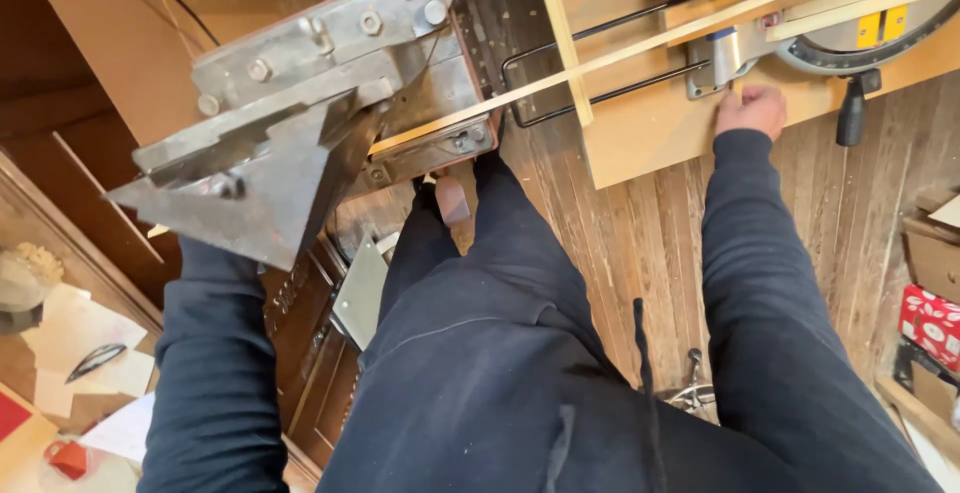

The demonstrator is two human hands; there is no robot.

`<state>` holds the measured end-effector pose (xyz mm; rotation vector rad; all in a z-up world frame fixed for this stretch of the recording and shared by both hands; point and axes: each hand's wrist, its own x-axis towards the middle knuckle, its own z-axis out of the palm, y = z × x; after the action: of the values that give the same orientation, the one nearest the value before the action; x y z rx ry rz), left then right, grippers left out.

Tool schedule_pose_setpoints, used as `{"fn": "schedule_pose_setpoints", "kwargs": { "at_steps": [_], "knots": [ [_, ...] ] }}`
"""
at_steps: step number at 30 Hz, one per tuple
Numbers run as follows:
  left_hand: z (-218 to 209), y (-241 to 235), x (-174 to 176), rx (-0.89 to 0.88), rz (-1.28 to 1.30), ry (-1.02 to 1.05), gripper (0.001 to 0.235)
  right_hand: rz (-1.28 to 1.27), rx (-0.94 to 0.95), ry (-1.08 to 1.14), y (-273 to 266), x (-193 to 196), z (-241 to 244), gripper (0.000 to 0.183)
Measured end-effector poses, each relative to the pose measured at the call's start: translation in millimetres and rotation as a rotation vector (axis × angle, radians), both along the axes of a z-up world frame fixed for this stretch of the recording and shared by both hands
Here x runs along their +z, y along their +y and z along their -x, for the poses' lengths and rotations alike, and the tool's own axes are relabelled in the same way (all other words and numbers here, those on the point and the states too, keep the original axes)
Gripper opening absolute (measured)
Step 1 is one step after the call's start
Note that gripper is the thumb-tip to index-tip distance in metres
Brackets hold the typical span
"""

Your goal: Cutting and measuring wooden frame molding strips using a manual miter chopper.

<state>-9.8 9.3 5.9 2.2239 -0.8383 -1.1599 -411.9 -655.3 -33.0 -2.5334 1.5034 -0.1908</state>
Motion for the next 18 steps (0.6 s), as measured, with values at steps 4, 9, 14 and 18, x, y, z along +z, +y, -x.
{"fn": "schedule_pose_setpoints", "kwargs": {
  "at_steps": [4,9,14,18],
  "knots": [
    [-9.8,23.4,7.9,0.003,0.038,-0.029,0.036,-0.104,-0.103,0.039,81.1,40.0,20.0,0.034],
    [-26.8,53.6,7.0,0.013,0.111,-0.077,0.034,-0.730,0.017,-0.252,239.8,99.9,14.7,0.025],
    [-40.2,14.3,105.4,0.072,0.011,0.001,0.035,-0.585,0.554,-0.187,353.5,236.3,-150.1,0.018],
    [-42.3,19.5,74.8,0.011,-0.054,-0.016,0.032,-0.324,1.044,-0.365,380.8,259.2,-247.5,0.017]
  ]
}}
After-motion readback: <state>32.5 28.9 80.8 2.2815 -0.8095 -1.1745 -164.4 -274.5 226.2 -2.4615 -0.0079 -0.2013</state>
